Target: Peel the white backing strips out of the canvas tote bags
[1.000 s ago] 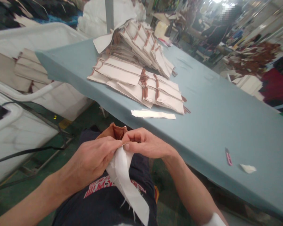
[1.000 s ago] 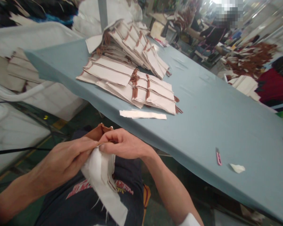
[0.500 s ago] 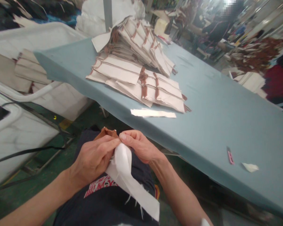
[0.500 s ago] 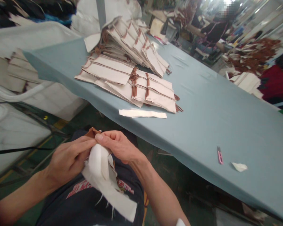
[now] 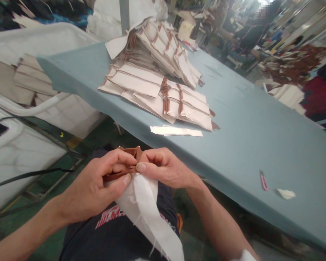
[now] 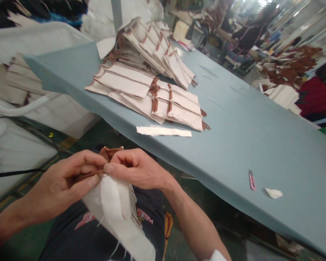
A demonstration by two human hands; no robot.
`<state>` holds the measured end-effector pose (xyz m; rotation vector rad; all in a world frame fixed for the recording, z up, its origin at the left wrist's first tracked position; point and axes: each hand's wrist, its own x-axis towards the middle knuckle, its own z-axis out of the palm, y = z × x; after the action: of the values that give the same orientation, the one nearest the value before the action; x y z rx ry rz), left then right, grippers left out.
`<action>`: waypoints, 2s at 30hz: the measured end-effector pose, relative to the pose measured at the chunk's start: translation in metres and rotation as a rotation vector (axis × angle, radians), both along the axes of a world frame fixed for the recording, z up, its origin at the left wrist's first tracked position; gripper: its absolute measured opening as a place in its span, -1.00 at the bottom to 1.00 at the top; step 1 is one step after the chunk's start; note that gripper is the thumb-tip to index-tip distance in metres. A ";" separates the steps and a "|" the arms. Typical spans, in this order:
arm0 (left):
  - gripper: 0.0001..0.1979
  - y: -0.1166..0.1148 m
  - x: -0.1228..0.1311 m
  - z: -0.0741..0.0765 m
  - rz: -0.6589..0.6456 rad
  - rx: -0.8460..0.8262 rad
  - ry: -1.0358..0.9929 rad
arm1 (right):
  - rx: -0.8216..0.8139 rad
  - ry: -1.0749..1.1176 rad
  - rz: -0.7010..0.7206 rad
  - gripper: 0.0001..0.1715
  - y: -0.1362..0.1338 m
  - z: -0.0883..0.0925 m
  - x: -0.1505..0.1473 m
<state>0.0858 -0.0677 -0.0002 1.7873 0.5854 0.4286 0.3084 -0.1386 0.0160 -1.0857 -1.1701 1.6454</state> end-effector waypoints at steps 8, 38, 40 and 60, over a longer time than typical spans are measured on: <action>-0.50 0.019 0.006 0.020 -0.148 0.110 0.072 | 0.254 -0.344 0.036 -0.55 0.004 0.013 0.007; -0.64 0.016 -0.004 -0.004 -0.122 0.521 -0.050 | 0.350 -0.499 0.141 -0.76 0.001 0.010 0.006; -0.63 0.017 -0.003 -0.006 -0.129 0.503 -0.042 | 0.368 -0.552 0.108 -0.79 0.000 0.011 0.003; -0.60 0.024 -0.007 -0.022 -0.267 0.251 0.007 | 0.421 -0.565 0.168 -0.66 -0.012 0.002 0.003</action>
<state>0.0791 -0.0441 -0.0222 2.0742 0.2997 0.3216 0.3111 -0.1501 0.0183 -1.2302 -1.9160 1.1471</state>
